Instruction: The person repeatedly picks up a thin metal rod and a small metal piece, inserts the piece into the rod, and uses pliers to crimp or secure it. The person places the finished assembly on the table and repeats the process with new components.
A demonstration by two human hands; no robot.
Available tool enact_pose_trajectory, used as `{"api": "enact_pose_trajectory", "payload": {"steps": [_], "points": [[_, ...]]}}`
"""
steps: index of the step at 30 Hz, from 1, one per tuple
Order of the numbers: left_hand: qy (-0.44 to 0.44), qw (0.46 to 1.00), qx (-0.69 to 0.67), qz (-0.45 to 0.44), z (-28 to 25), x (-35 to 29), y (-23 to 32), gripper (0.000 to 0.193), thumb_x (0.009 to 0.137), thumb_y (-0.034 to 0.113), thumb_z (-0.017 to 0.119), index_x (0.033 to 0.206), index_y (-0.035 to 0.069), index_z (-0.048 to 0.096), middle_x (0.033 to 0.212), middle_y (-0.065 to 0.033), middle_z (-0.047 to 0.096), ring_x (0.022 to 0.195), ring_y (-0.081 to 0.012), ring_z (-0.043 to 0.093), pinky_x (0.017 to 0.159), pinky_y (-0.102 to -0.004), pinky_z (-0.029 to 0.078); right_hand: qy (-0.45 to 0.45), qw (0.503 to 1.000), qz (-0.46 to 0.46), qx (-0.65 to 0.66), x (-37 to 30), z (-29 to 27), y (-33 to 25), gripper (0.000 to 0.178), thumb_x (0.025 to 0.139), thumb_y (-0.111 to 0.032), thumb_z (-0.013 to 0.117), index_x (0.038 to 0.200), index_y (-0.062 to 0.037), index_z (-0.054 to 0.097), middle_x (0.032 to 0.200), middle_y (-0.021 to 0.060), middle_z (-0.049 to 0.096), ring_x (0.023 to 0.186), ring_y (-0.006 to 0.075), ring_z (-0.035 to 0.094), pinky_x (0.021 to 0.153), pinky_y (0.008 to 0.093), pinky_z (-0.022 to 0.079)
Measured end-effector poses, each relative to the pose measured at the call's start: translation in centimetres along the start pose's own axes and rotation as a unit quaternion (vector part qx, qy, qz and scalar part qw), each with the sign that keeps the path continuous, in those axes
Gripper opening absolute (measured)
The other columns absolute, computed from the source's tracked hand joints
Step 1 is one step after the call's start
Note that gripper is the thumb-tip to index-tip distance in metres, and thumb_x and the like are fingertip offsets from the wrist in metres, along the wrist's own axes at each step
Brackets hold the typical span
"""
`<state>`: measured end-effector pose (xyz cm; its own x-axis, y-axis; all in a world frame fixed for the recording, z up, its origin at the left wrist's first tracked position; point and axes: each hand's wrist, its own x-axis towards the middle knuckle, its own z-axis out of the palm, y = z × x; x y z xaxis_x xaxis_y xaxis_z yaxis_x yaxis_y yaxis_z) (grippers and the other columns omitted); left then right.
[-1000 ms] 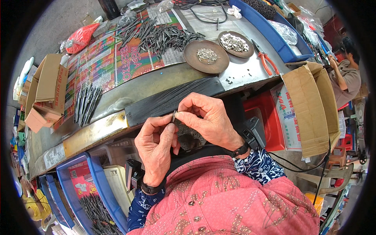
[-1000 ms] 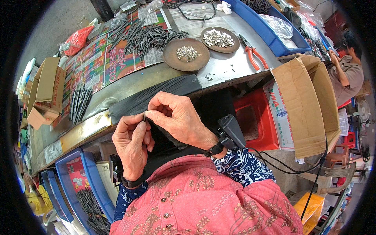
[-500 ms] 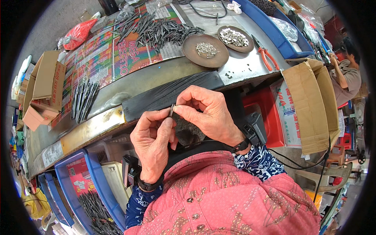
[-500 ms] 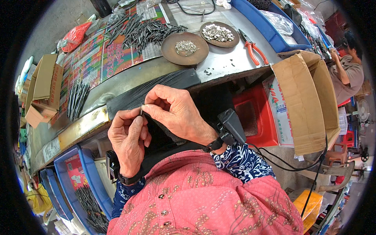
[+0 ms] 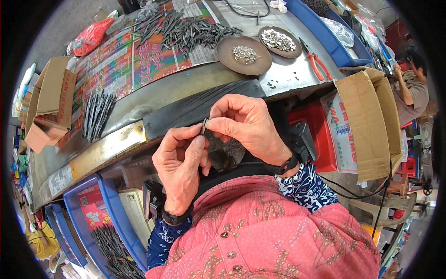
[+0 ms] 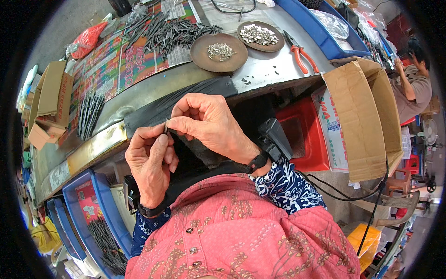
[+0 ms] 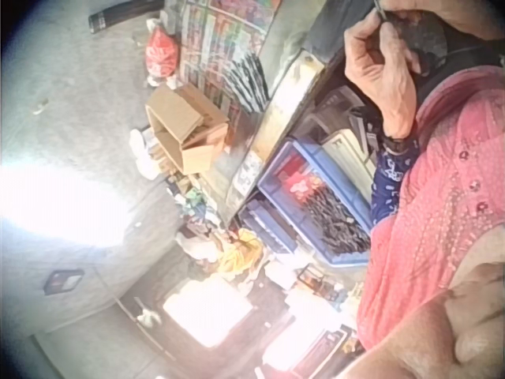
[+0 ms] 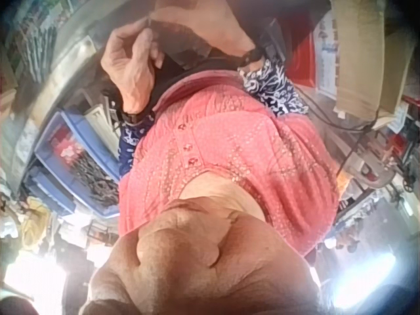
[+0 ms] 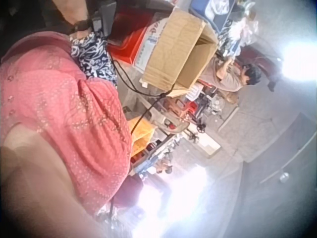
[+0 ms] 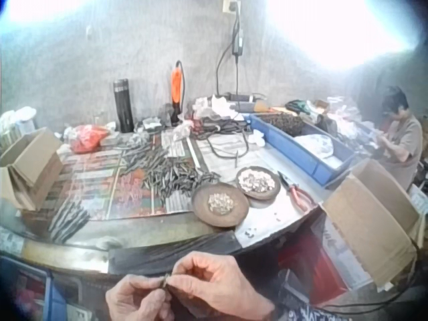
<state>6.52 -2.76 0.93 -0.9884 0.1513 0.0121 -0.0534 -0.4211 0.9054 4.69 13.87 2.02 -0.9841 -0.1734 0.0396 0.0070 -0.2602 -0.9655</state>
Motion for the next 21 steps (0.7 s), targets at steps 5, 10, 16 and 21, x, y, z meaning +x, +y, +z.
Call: {"api": "enact_pose_trajectory", "payload": {"steps": [5, 10, 16, 21], "points": [[-0.002, 1.0, -0.005, 0.008, -0.15, -0.07, -0.3, 0.014, 0.091, -0.001, 0.06, 0.105, -0.003, 0.062, 0.082, -0.0071, 0.063, 0.053, -0.0063, 0.052, 0.043, -0.0208, 0.042, 0.002, 1.0, 0.018, 0.006, -0.23, 0.06, -0.05, 0.009, 0.088, -0.006, 0.067, 0.092, 0.0009, 0.063, 0.078, 0.0004, 0.062, 0.067, 0.0054, 0.058, 0.057, 0.0189, 0.047], [0.007, 1.0, 0.005, 0.015, -0.15, -0.2, -0.41, 0.015, 0.091, -0.002, 0.06, 0.105, -0.003, 0.061, 0.083, -0.0073, 0.063, 0.054, -0.0063, 0.052, 0.043, -0.0204, 0.042, -0.009, 0.999, 0.036, 0.001, -0.33, -0.11, -0.34, 0.011, 0.089, -0.005, 0.066, 0.096, 0.0021, 0.063, 0.082, 0.0028, 0.063, 0.072, 0.008, 0.062, 0.059, 0.0205, 0.052], [0.011, 1.0, 0.021, 0.018, -0.16, -0.26, -0.34, 0.015, 0.09, -0.002, 0.061, 0.106, -0.003, 0.061, 0.082, -0.007, 0.063, 0.054, -0.0063, 0.053, 0.044, -0.0201, 0.043, -0.009, 0.999, 0.04, 0.005, -0.26, -0.1, -0.25, 0.011, 0.089, -0.006, 0.066, 0.096, 0.0027, 0.062, 0.082, 0.0039, 0.063, 0.073, 0.009, 0.063, 0.059, 0.0211, 0.053], [0.004, 0.998, 0.063, 0.032, -0.17, -0.43, -0.39, 0.012, 0.092, -0.002, 0.058, 0.104, -0.002, 0.06, 0.084, -0.0085, 0.063, 0.054, -0.0063, 0.05, 0.041, -0.0201, 0.04, -0.017, 0.999, 0.037, 0.002, -0.27, -0.16, -0.3, 0.011, 0.089, -0.006, 0.066, 0.096, 0.003, 0.062, 0.082, 0.0046, 0.064, 0.072, 0.0094, 0.063, 0.059, 0.0215, 0.053]]}}
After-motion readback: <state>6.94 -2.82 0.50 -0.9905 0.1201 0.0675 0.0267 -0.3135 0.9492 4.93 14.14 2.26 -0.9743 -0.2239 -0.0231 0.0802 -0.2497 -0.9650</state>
